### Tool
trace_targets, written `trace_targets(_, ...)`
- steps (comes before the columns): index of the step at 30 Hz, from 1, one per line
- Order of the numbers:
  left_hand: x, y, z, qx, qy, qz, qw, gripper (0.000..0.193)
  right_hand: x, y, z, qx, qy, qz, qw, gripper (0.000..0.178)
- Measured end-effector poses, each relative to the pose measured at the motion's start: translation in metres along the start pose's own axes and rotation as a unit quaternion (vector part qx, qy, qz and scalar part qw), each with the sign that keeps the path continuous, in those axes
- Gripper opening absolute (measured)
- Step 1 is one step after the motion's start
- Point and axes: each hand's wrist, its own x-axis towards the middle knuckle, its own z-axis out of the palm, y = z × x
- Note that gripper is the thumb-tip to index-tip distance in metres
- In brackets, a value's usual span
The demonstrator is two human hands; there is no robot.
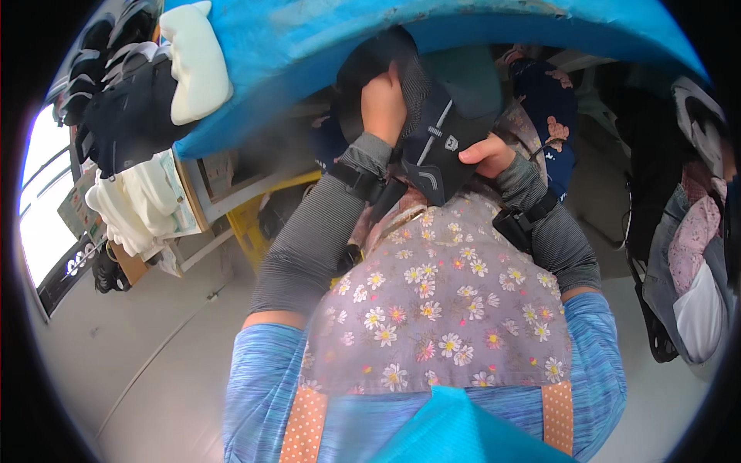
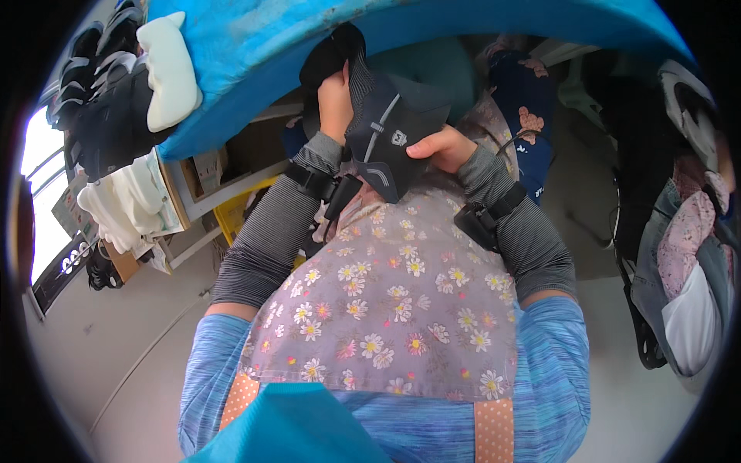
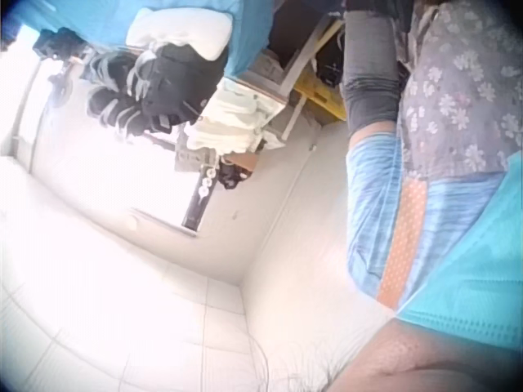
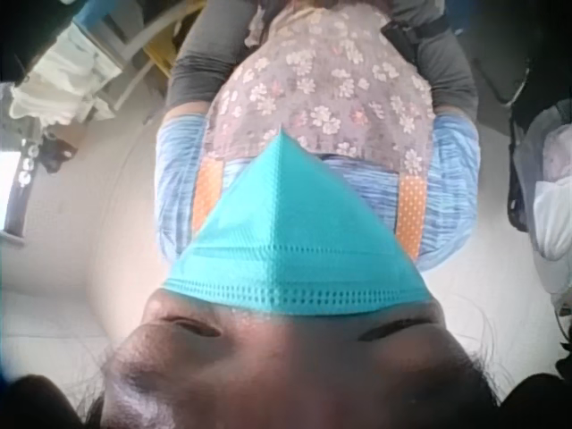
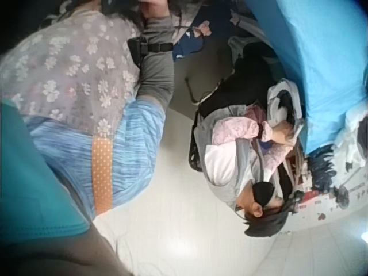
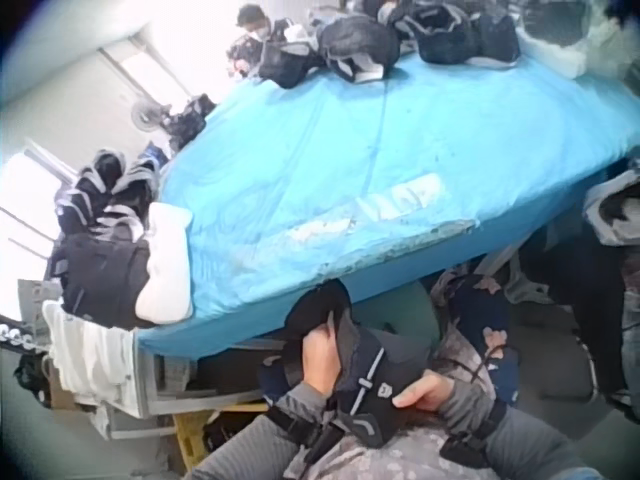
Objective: The person handles a black shoe upper, turning it over to check the interior and tongue, and then picks up a white foam component from the table.
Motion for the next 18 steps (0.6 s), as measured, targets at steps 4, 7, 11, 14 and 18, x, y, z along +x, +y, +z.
trace_targets(4, -0.001, 0.009, -0.009, -0.090, 0.046, -0.095, 0.990, 0.045, 0.003, 0.005, 0.006, 0.007, 0.001, -0.032, 0.999, 0.054)
trace_targets(7, 0.003, 0.010, -0.001, -0.121, 0.055, -0.121, 0.984, 0.053, 0.002, 0.011, 0.005, 0.010, 0.007, -0.064, 0.998, 0.052)
trace_targets(11, 0.009, 0.012, -0.003, -0.180, 0.076, -0.200, 0.960, 0.054, -0.003, 0.011, 0.007, -0.024, 0.023, -0.097, 0.995, 0.055)
trace_targets(14, 0.004, 0.012, -0.001, -0.220, 0.108, -0.242, 0.939, 0.054, -0.020, 0.005, 0.012, -0.202, 0.018, -0.043, 0.978, 0.065)
trace_targets(18, -0.009, -0.003, 0.008, -0.295, 0.135, -0.329, 0.887, 0.056, -0.016, 0.007, 0.041, -0.438, 0.006, -0.169, 0.883, 0.069)
